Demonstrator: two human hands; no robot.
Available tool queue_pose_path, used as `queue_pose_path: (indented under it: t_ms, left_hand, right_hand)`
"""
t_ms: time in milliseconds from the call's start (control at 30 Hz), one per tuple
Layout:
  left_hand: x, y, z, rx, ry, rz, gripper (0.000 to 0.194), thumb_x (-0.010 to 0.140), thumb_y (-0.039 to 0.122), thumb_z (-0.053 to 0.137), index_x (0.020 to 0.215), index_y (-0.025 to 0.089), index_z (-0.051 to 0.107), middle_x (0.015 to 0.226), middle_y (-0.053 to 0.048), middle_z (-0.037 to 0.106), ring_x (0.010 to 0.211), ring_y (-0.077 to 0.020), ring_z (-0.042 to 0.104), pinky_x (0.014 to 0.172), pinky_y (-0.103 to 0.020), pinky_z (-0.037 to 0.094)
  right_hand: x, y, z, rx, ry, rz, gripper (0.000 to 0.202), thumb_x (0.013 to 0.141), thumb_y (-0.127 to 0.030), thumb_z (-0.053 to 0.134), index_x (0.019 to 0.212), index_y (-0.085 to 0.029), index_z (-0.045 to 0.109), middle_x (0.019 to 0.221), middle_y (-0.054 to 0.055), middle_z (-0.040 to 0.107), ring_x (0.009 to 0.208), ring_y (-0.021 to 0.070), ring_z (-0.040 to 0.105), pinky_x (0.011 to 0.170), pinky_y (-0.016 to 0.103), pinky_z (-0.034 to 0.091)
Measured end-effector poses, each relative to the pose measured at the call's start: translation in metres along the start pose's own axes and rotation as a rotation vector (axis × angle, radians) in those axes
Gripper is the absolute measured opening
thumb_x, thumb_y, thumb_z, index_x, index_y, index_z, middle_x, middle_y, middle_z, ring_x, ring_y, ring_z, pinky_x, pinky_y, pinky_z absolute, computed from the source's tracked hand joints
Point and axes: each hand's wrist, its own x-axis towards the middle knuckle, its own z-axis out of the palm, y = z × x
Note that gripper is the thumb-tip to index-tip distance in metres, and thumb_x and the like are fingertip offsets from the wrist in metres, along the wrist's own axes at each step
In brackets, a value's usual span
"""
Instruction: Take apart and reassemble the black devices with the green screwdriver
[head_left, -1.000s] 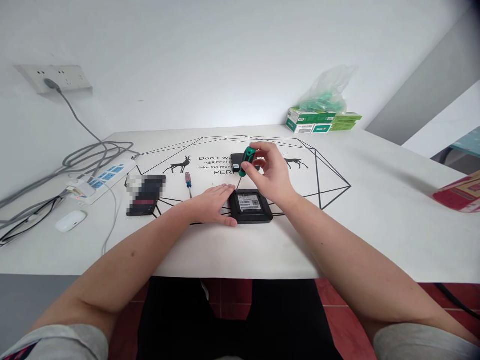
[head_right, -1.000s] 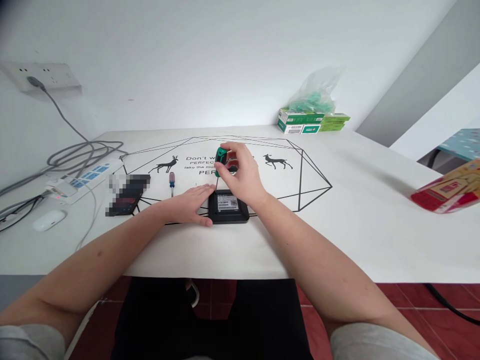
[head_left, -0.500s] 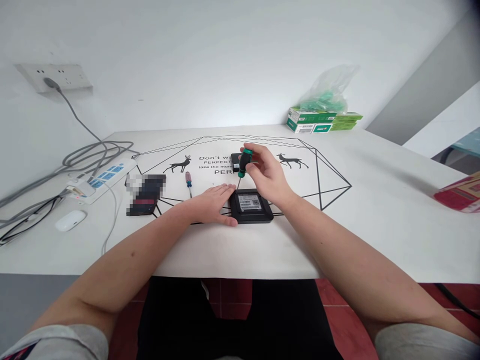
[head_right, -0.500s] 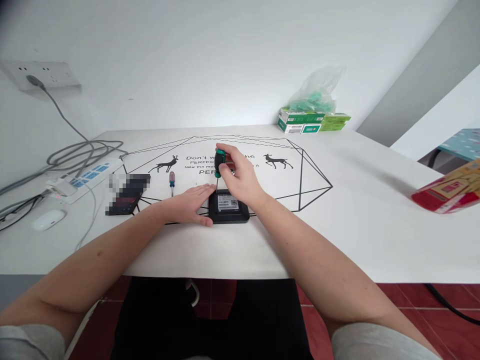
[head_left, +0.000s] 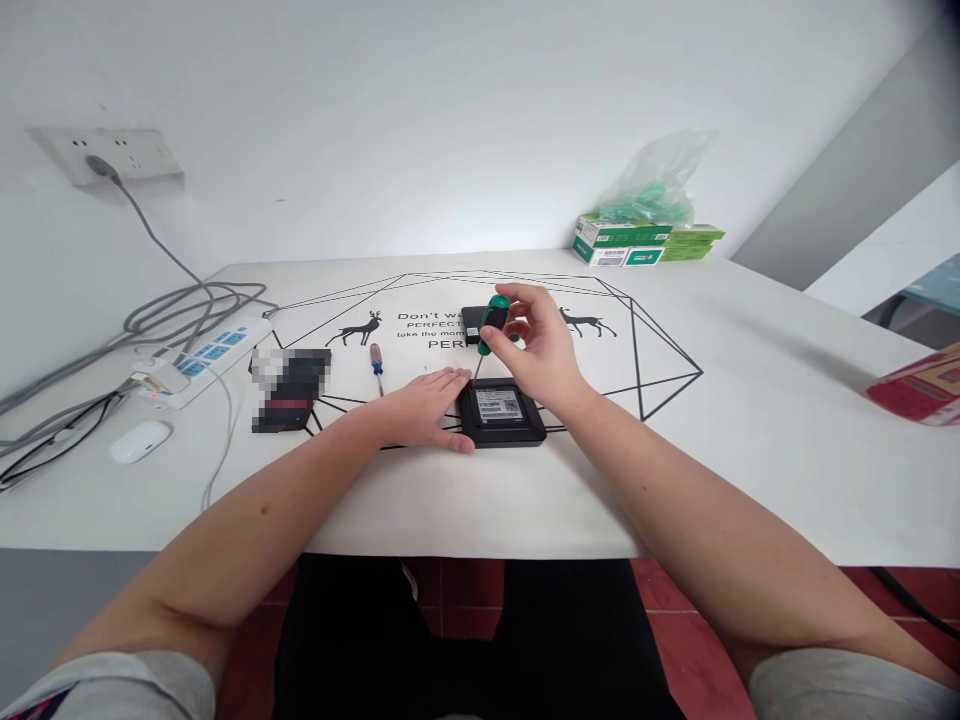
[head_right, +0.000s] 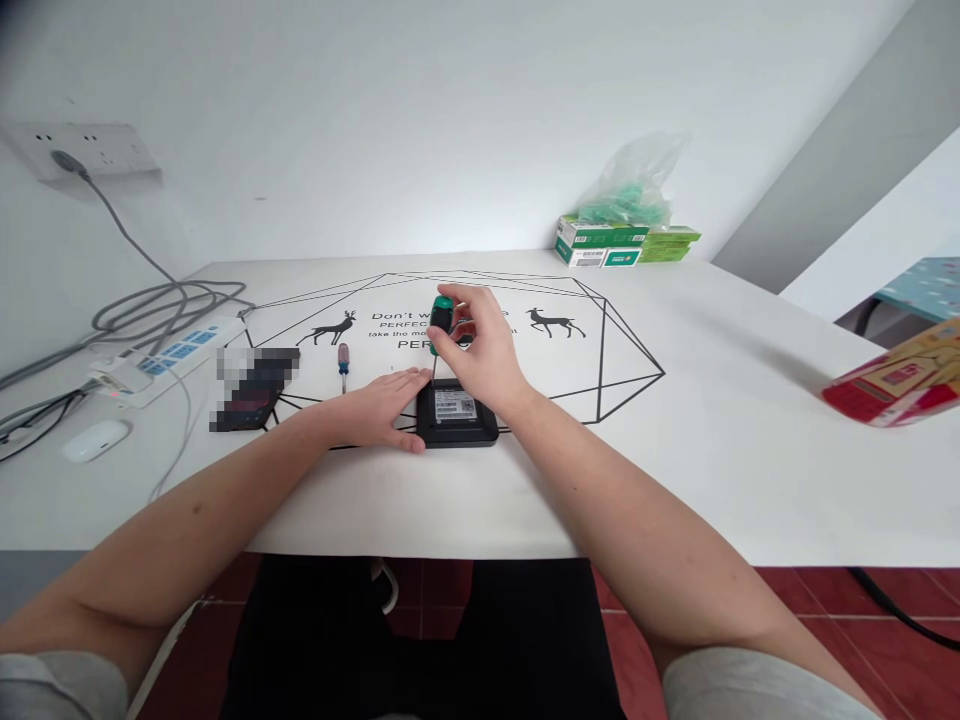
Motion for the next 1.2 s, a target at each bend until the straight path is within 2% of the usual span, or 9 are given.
queue_pose_path:
  t_ms: [167,367,567,633,800,900,1067,1133,1200]
  left_hand:
    - [0.0,-0.0009,0.0001,0.003,-0.003,0.001,0.142,0.086,0.107,0.047,0.183,0.011,0.004,0.19,-0.022,0.011,0.176,-0.0449,0.008,0.142,-0.055,0.015]
    - [0.0009,-0.001,0.0009,-0.011,0.002,0.002,0.143,0.087,0.105,0.05,0.183,0.009,0.006,0.189,-0.024,0.011,0.176,-0.0453,0.009,0.142,-0.056,0.014]
    - [0.0014,-0.0014,0.0018,-0.007,0.005,0.005,0.141,0.087,0.105,0.051,0.183,0.011,0.007,0.19,-0.023,0.011,0.176,-0.0453,0.009,0.142,-0.055,0.014]
    - [0.0016,-0.0016,0.0017,-0.006,0.009,0.007,0.141,0.087,0.105,0.051,0.183,0.011,0.007,0.19,-0.023,0.012,0.176,-0.0455,0.009,0.142,-0.056,0.015]
    - [0.0015,-0.0015,0.0015,-0.004,0.023,0.014,0.142,0.087,0.105,0.051,0.183,0.009,0.009,0.189,-0.024,0.015,0.176,-0.0458,0.012,0.142,-0.055,0.016]
    - [0.0012,-0.0011,0.0015,-0.006,0.017,0.006,0.142,0.087,0.105,0.05,0.182,0.008,0.009,0.189,-0.024,0.013,0.176,-0.0451,0.011,0.142,-0.054,0.015]
    - [0.0009,-0.0009,0.0014,-0.005,0.009,0.0,0.14,0.088,0.104,0.051,0.183,0.011,0.008,0.189,-0.023,0.012,0.176,-0.0446,0.011,0.142,-0.055,0.015]
    - [0.0009,-0.0008,0.0012,-0.005,0.015,0.006,0.139,0.088,0.104,0.051,0.183,0.013,0.007,0.19,-0.023,0.013,0.176,-0.045,0.011,0.142,-0.056,0.016]
    - [0.0009,-0.0006,0.0009,-0.002,0.022,0.01,0.139,0.088,0.104,0.051,0.183,0.013,0.007,0.189,-0.023,0.013,0.176,-0.0455,0.012,0.142,-0.057,0.017]
  right_hand:
    - [0.0002,0.002,0.0,0.013,0.033,-0.003,0.042,0.096,-0.034,0.074,0.137,-0.035,0.062,0.124,0.005,0.066,0.101,0.0227,0.067,0.079,0.04,0.066]
    - [-0.0005,0.0011,0.0008,0.001,0.005,-0.021,0.04,0.097,-0.032,0.072,0.136,-0.032,0.064,0.123,0.006,0.068,0.101,0.023,0.069,0.078,0.041,0.068]
    - [-0.0029,0.0022,0.0008,0.06,-0.095,0.012,0.045,0.102,-0.033,0.061,0.147,-0.033,0.063,0.141,0.01,0.072,0.116,0.0285,0.073,0.096,0.054,0.071]
    - [-0.0028,0.0023,0.0008,0.072,-0.106,0.015,0.045,0.104,-0.034,0.06,0.149,-0.034,0.063,0.144,0.01,0.071,0.119,0.0287,0.072,0.098,0.054,0.07]
    - [0.0003,0.0008,-0.0009,-0.03,-0.02,-0.052,0.04,0.097,-0.042,0.078,0.135,-0.033,0.07,0.128,0.008,0.064,0.103,0.0234,0.068,0.08,0.043,0.07]
    - [0.0006,0.0009,-0.0017,-0.057,-0.007,-0.083,0.036,0.098,-0.038,0.074,0.133,-0.033,0.07,0.119,0.007,0.064,0.097,0.0219,0.067,0.077,0.041,0.069]
    - [-0.0025,0.0024,-0.0014,0.01,-0.059,-0.035,0.048,0.103,-0.029,0.057,0.15,-0.033,0.062,0.138,0.01,0.072,0.113,0.0272,0.073,0.093,0.052,0.071]
    - [-0.0029,0.0021,-0.0019,0.003,-0.084,-0.047,0.048,0.104,-0.028,0.054,0.151,-0.033,0.063,0.141,0.01,0.073,0.119,0.0287,0.074,0.1,0.056,0.069]
    - [-0.0022,0.0012,-0.0029,-0.041,-0.081,-0.099,0.044,0.106,-0.031,0.055,0.148,-0.034,0.066,0.142,0.01,0.072,0.124,0.03,0.071,0.099,0.056,0.069]
